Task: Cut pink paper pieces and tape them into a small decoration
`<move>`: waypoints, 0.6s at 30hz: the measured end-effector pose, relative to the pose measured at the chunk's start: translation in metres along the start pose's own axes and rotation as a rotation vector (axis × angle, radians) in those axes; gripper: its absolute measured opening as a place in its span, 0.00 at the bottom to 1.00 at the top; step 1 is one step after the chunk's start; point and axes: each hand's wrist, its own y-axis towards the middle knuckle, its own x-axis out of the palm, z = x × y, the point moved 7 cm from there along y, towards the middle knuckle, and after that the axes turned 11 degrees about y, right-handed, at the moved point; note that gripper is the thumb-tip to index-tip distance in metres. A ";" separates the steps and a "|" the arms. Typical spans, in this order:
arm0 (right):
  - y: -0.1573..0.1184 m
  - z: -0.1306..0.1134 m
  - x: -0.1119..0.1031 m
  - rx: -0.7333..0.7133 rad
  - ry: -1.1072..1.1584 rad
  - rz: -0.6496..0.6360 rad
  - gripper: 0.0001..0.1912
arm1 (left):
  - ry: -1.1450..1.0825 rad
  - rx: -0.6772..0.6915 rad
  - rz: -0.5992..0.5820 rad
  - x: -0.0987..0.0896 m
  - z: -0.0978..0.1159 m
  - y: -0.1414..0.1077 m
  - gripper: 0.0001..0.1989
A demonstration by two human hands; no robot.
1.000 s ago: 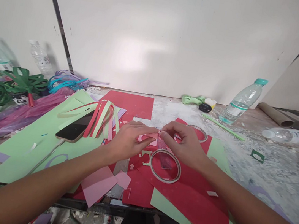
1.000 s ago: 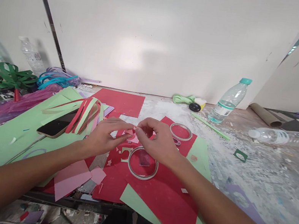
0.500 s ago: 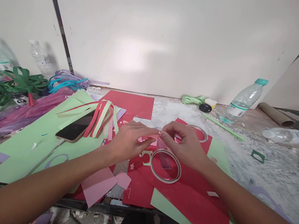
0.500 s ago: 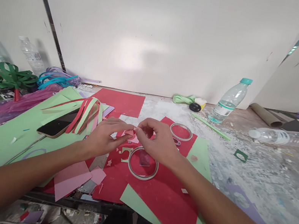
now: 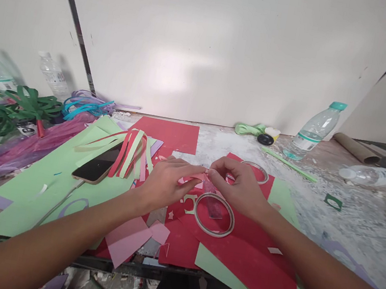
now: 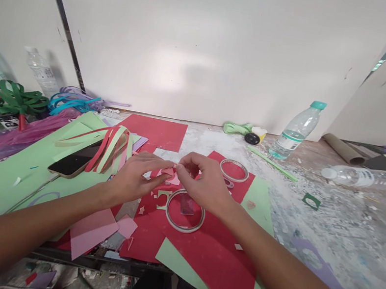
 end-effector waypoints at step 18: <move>0.002 0.008 -0.003 0.062 -0.018 0.021 0.12 | 0.013 0.079 0.046 -0.002 0.002 -0.002 0.12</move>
